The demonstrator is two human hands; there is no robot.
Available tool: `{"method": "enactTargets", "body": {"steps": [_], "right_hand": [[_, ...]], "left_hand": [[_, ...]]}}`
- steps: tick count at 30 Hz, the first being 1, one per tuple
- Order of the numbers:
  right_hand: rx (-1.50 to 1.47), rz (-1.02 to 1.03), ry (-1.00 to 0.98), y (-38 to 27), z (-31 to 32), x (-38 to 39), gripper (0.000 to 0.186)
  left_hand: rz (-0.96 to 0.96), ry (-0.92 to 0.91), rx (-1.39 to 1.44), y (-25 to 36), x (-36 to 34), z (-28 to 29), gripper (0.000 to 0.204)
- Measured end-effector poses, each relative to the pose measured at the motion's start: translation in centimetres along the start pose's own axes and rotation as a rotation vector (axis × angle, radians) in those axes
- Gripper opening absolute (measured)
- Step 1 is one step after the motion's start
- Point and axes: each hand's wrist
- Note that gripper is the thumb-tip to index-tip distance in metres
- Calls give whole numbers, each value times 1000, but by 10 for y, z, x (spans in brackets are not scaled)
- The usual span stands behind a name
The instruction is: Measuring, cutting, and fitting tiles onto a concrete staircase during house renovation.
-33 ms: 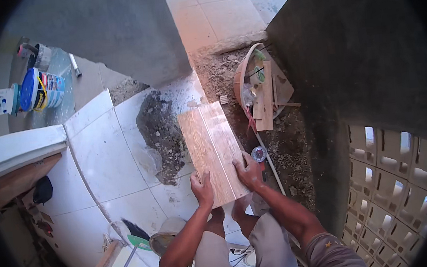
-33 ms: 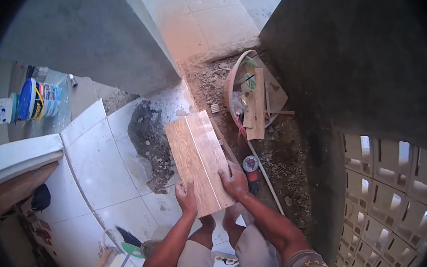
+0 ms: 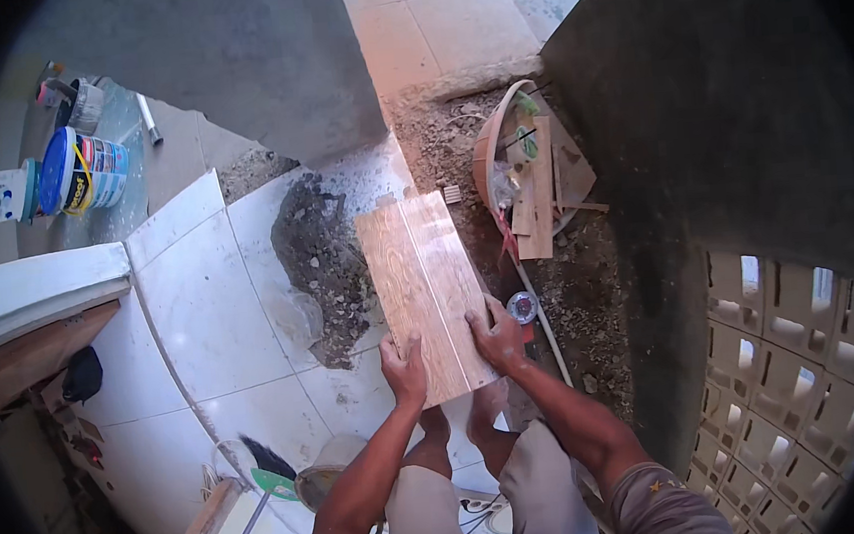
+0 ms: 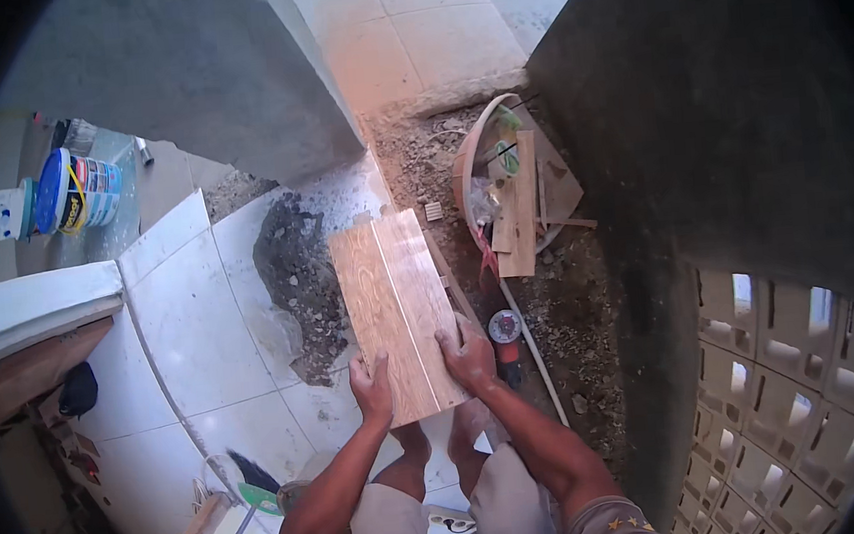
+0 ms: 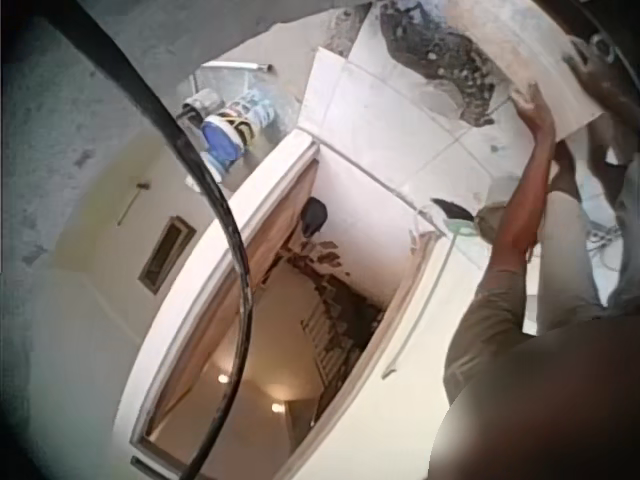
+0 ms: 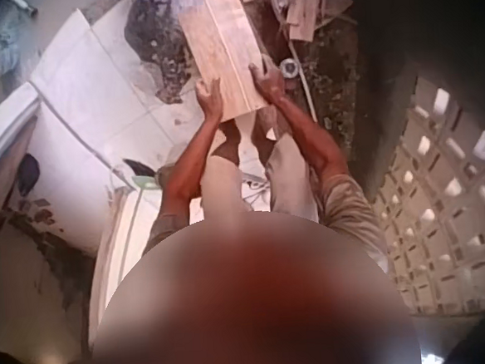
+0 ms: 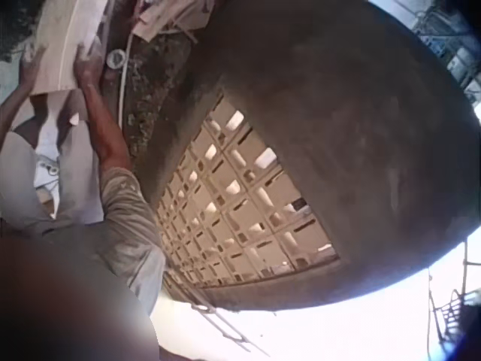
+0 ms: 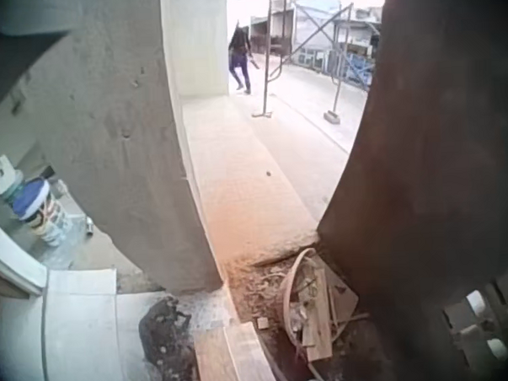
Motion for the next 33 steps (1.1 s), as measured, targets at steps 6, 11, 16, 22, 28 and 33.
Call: {"method": "enactTargets", "body": {"steps": [6, 11, 16, 22, 28, 33], "right_hand": [[-134, 125, 140, 63, -103, -70, 51], [-221, 215, 171, 87, -143, -107, 60], [-280, 260, 178, 93, -159, -118, 58], [-198, 218, 148, 95, -145, -107, 60], [-253, 166, 179, 195, -102, -42, 51], [123, 16, 340, 308, -61, 46, 63]], "left_hand": [[-250, 17, 126, -67, -90, -64, 41], [-384, 71, 136, -94, -125, -96, 44], [-526, 87, -39, -97, -144, -91, 51], [-535, -71, -355, -89, -149, -64, 62], [-417, -157, -145, -95, -141, -65, 58], [-402, -153, -99, -99, -135, -61, 62]]}}
Point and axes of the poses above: each hand's wrist, its own x-axis away from the middle knuckle, its own z-axis out of the back of the hand, y = z × x, and after that the axes turned 15 degrees about y, right-handed
